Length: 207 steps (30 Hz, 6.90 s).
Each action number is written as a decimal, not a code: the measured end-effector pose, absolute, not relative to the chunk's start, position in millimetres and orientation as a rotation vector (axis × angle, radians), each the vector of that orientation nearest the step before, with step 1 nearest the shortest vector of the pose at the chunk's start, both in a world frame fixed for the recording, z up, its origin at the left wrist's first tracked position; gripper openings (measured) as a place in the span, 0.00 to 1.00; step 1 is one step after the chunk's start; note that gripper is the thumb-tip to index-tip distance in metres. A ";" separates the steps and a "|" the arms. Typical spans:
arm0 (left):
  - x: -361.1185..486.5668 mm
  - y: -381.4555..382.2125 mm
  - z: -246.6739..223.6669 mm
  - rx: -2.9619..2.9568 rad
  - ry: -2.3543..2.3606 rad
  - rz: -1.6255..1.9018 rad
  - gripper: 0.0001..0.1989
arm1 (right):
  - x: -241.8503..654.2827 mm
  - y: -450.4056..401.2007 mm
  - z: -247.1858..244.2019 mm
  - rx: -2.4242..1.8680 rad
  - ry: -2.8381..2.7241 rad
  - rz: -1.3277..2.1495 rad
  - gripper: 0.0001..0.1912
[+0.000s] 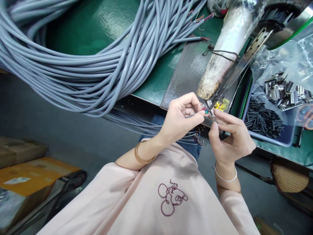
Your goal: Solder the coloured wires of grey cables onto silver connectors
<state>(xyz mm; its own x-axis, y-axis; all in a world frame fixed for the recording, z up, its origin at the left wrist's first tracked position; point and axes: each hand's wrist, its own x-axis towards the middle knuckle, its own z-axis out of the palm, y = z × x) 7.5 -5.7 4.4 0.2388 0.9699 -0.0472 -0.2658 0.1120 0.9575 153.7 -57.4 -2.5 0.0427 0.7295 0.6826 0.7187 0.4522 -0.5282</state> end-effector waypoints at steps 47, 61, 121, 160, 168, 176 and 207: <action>-18.8 -36.3 -11.0 1.294 0.629 1.056 0.03 | 160.3 -85.2 -0.2 -1.419 -1.414 0.397 0.08; -13.6 -39.1 -6.4 1.169 0.675 1.002 0.04 | 156.8 -83.8 -5.2 -1.387 -1.221 0.610 0.09; -16.4 -29.7 -11.3 0.871 0.636 0.812 0.13 | 158.3 -85.5 8.8 -1.248 -1.535 0.380 0.07; -19.1 -27.2 -33.1 0.751 0.392 0.781 0.06 | 160.6 -88.7 0.3 -1.342 -1.387 0.600 0.07; -26.5 -28.2 -29.4 1.026 0.412 0.839 0.05 | 155.9 -91.5 0.8 -1.279 -1.508 0.469 0.07; -25.9 -31.7 -31.6 0.996 0.411 0.892 0.11 | 155.6 -90.5 -0.1 -1.277 -1.458 0.466 0.08; -17.4 -31.2 -17.8 1.019 0.693 0.892 0.07 | 159.6 -89.1 9.9 -1.352 -1.670 -0.133 0.14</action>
<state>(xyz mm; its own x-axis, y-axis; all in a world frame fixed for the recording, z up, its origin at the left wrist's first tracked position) -17.4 -31.2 -17.8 0.4758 0.8758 -0.0813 -0.2957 0.2464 0.9230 159.6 -89.1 9.9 0.0615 0.7034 0.7081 0.8065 0.3829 -0.4505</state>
